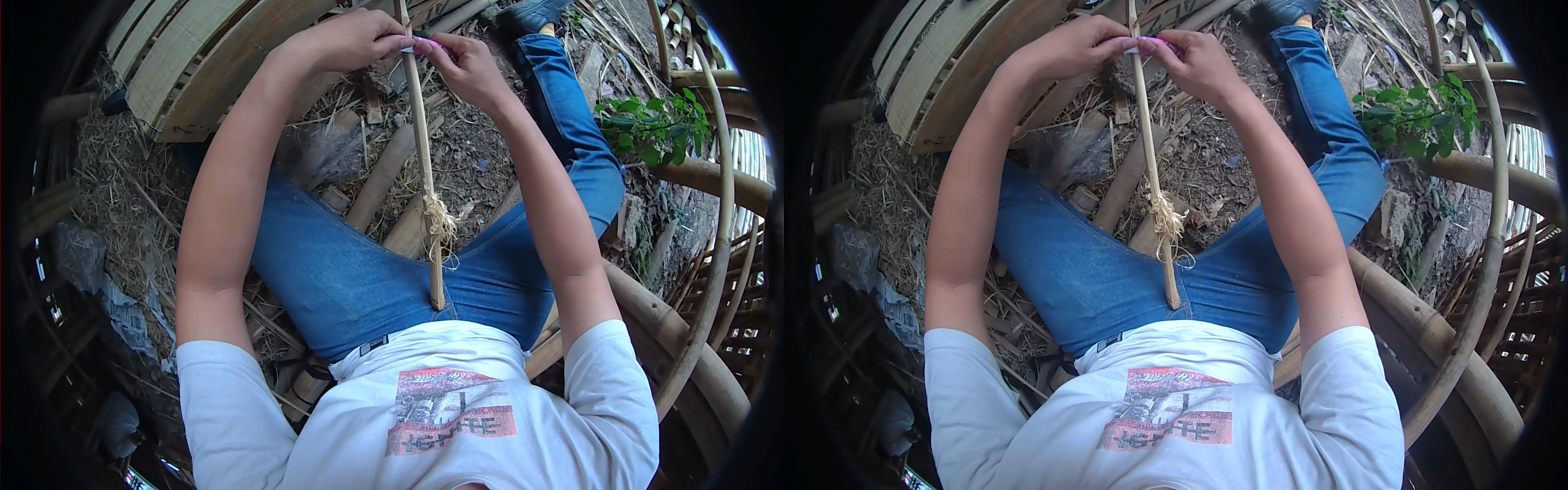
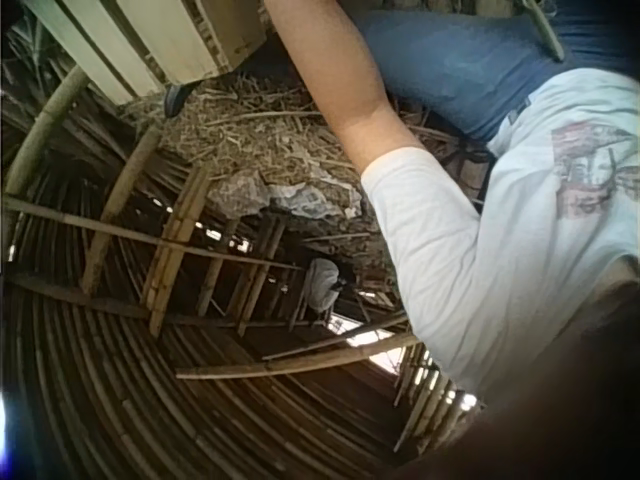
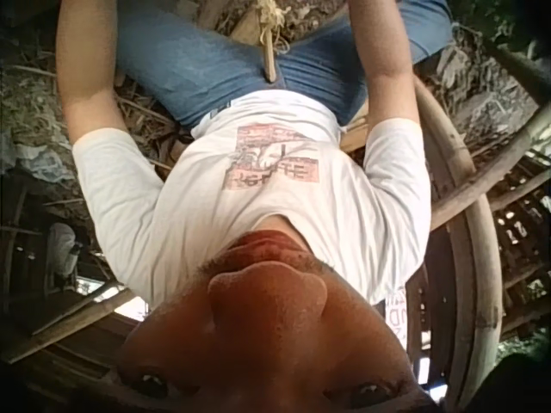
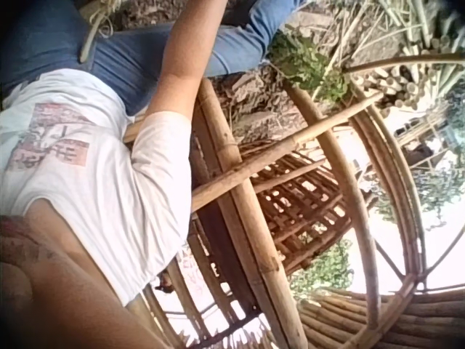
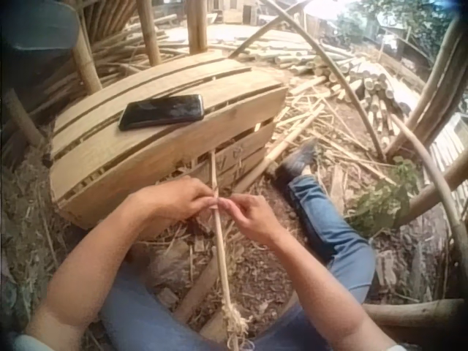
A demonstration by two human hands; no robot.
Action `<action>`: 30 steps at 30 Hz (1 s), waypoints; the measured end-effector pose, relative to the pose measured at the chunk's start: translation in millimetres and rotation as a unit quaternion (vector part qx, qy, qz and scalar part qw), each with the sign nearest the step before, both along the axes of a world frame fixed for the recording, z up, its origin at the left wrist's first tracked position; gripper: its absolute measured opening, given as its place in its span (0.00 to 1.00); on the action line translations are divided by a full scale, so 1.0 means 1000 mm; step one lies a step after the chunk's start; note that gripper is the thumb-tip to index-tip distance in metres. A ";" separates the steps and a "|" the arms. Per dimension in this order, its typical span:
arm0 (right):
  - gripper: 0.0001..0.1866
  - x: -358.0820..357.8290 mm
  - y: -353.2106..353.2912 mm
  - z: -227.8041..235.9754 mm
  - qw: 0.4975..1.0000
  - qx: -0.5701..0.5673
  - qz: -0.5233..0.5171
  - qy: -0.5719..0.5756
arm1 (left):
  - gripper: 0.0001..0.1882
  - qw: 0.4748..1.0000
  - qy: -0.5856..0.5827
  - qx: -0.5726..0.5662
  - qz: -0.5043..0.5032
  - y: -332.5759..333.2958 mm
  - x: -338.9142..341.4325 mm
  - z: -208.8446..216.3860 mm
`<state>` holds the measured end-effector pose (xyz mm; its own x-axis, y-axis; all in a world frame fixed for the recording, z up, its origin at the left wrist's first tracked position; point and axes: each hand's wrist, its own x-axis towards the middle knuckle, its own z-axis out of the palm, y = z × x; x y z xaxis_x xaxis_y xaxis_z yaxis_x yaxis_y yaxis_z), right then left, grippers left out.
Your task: The person uses a small knife to peel bark and thin shavings from a thin wooden stick while holding it steady between their legs.
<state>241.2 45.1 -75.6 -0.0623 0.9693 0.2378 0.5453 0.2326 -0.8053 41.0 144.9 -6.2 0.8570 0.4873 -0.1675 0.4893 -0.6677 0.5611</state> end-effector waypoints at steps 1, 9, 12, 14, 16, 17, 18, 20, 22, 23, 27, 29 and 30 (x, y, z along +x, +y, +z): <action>0.17 0.001 -0.001 -0.004 1.000 0.016 -0.007 0.015 | 0.16 1.000 0.002 -0.001 -0.002 -0.006 0.008 0.015; 0.15 -0.018 -0.007 -0.015 0.989 0.047 -0.024 0.136 | 0.17 0.982 0.182 0.038 0.012 -0.031 0.024 0.074; 0.15 -0.036 -0.007 -0.020 0.989 0.045 -0.048 0.133 | 0.18 0.981 0.193 0.014 -0.002 -0.019 0.014 0.063; 0.15 -0.033 -0.008 -0.015 0.991 0.030 -0.044 0.123 | 0.18 0.984 0.178 0.014 0.022 -0.022 0.010 0.054; 0.15 -0.025 -0.007 -0.015 0.994 0.034 -0.040 0.100 | 0.18 0.986 0.161 0.012 0.043 -0.024 0.010 0.052; 0.15 -0.021 -0.004 -0.015 0.994 0.033 -0.040 0.099 | 0.18 0.985 0.163 -0.007 0.049 -0.024 0.010 0.052; 0.15 -0.020 -0.002 -0.010 0.996 0.051 -0.029 0.068 | 0.18 0.984 0.166 -0.027 0.057 -0.024 0.010 0.051; 0.15 -0.018 -0.004 -0.002 0.998 0.044 -0.021 0.027 | 0.18 0.989 0.130 -0.042 0.053 -0.021 0.002 0.040; 0.15 -0.015 -0.002 0.004 0.999 0.050 -0.016 0.006 | 0.19 0.993 0.095 -0.054 0.046 -0.020 -0.003 0.034; 0.15 -0.015 -0.002 0.006 0.998 0.057 -0.010 -0.013 | 0.19 0.996 0.059 -0.049 0.041 -0.020 -0.005 0.031; 0.14 -0.013 0.001 0.003 0.998 0.058 -0.022 0.007 | 0.18 0.995 0.076 -0.048 0.053 -0.020 0.001 0.037; 0.13 -0.013 0.001 0.002 0.999 0.043 -0.025 -0.017 | 0.18 0.995 0.076 -0.044 0.056 -0.022 0.001 0.037; 0.13 -0.013 0.000 0.003 0.999 0.043 -0.026 -0.018 | 0.18 0.995 0.076 -0.039 0.057 -0.023 0.002 0.037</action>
<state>228.5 45.5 -72.5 -0.0233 0.9478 0.3181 0.5868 0.2706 -0.7632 42.7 121.4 31.1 0.7595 0.5595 -0.3319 0.6417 -0.5604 0.5236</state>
